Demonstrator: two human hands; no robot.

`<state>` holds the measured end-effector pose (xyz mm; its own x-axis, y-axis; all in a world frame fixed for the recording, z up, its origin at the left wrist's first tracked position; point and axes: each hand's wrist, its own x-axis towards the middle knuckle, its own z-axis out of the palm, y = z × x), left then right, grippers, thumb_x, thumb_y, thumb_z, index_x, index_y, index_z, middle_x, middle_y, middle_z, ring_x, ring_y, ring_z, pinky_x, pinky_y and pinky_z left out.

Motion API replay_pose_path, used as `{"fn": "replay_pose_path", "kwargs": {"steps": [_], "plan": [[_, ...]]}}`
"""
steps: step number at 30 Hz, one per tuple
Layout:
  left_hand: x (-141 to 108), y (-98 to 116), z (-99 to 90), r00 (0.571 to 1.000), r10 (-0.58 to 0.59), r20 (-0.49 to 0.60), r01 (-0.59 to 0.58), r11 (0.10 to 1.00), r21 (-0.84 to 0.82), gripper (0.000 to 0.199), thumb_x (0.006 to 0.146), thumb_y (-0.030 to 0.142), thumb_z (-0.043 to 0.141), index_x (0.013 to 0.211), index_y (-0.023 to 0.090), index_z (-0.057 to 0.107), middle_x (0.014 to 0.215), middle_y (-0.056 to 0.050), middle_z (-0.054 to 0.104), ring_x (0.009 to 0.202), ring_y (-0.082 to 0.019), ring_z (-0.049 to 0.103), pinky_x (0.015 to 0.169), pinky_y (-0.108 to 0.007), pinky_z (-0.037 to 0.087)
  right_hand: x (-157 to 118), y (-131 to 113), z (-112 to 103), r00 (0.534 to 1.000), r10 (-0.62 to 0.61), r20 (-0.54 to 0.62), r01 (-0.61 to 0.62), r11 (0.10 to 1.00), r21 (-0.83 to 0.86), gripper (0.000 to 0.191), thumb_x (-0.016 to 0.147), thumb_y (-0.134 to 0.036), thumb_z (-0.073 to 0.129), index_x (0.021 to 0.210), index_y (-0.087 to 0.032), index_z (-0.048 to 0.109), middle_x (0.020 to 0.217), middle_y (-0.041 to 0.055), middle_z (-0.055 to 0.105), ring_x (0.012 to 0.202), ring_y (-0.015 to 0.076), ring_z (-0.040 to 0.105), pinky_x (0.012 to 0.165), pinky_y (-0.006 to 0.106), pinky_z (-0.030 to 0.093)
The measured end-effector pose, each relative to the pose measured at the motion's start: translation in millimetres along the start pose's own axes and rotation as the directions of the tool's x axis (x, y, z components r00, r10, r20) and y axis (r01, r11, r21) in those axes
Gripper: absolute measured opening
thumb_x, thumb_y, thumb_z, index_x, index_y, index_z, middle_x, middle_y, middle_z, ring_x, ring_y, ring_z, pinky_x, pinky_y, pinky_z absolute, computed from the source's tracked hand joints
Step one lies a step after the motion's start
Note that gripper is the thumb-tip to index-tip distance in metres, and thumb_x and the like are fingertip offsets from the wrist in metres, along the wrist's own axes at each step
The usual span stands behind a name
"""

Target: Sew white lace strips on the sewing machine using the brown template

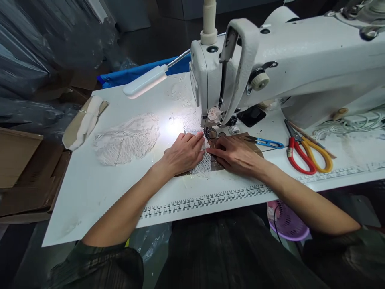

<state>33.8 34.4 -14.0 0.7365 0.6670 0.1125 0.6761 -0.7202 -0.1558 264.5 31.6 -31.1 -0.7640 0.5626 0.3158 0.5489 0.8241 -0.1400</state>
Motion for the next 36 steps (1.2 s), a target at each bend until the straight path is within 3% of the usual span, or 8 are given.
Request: {"fn": "replay_pose_path", "kwargs": {"steps": [5,9,21,25,29,36], "plan": [[-1.1,-2.8,5.8,0.996,-0.014,-0.089,0.005,0.994,-0.108,0.041,0.104,0.032,0.036,0.130,0.010,0.058,0.142,-0.019,0.057,0.116,-0.033,0.056,0.096,-0.051,0.038,1.1,0.7,0.9,1.000,0.008,-0.004,-0.008,1.000,0.020,0.028,0.097,-0.015,0.045,0.116,-0.017,0.066,0.100,0.0126,0.056,0.091,0.0243,0.052,0.080,0.041,0.050],[-0.9,-3.4,8.7,0.994,-0.039,-0.104,0.020,0.985,-0.172,0.041,0.103,0.033,0.035,0.131,0.013,0.058,0.145,-0.017,0.056,0.119,-0.032,0.056,0.096,-0.051,0.039,1.8,1.2,0.4,1.000,0.019,-0.009,-0.018,0.998,0.054,0.028,0.096,-0.016,0.047,0.116,-0.017,0.067,0.100,0.0128,0.056,0.091,0.0240,0.052,0.080,0.040,0.050],[-2.6,4.4,7.4,0.985,-0.096,-0.140,0.073,0.984,-0.160,0.036,0.103,0.031,0.040,0.129,0.017,0.060,0.143,-0.014,0.058,0.117,-0.030,0.058,0.107,-0.055,0.033,-0.9,3.1,5.8,0.996,0.077,-0.053,-0.071,0.991,0.113,0.032,0.098,-0.022,0.044,0.119,-0.022,0.068,0.099,0.0103,0.056,0.089,0.0226,0.053,0.080,0.040,0.050],[-3.0,8.4,6.9,0.968,-0.128,-0.214,0.111,0.990,-0.089,0.034,0.101,0.030,0.043,0.123,0.012,0.062,0.130,-0.018,0.064,0.109,-0.031,0.060,0.099,-0.054,0.038,-1.8,5.0,5.4,0.996,0.045,-0.075,-0.037,0.993,0.110,0.034,0.097,-0.021,0.044,0.119,-0.021,0.069,0.097,0.0095,0.055,0.087,0.0223,0.052,0.078,0.039,0.050],[-3.0,6.2,8.4,0.969,-0.026,-0.247,0.006,0.997,-0.078,0.028,0.101,0.023,0.042,0.105,0.018,0.069,0.110,-0.008,0.073,0.088,-0.023,0.063,0.092,-0.048,0.041,-1.8,5.3,5.0,0.997,0.050,-0.058,-0.043,0.994,0.105,0.034,0.097,-0.019,0.045,0.122,-0.022,0.068,0.097,0.0095,0.055,0.087,0.0221,0.052,0.078,0.039,0.050],[-2.8,3.9,6.4,0.983,-0.021,-0.184,0.002,0.995,-0.104,0.028,0.100,0.027,0.046,0.114,0.019,0.069,0.122,-0.011,0.069,0.088,-0.026,0.064,0.081,-0.048,0.043,-0.7,2.8,2.4,0.999,0.051,-0.011,-0.050,0.995,0.084,0.036,0.099,-0.017,0.044,0.127,-0.021,0.064,0.099,0.0110,0.055,0.089,0.0231,0.052,0.080,0.041,0.051]]}}
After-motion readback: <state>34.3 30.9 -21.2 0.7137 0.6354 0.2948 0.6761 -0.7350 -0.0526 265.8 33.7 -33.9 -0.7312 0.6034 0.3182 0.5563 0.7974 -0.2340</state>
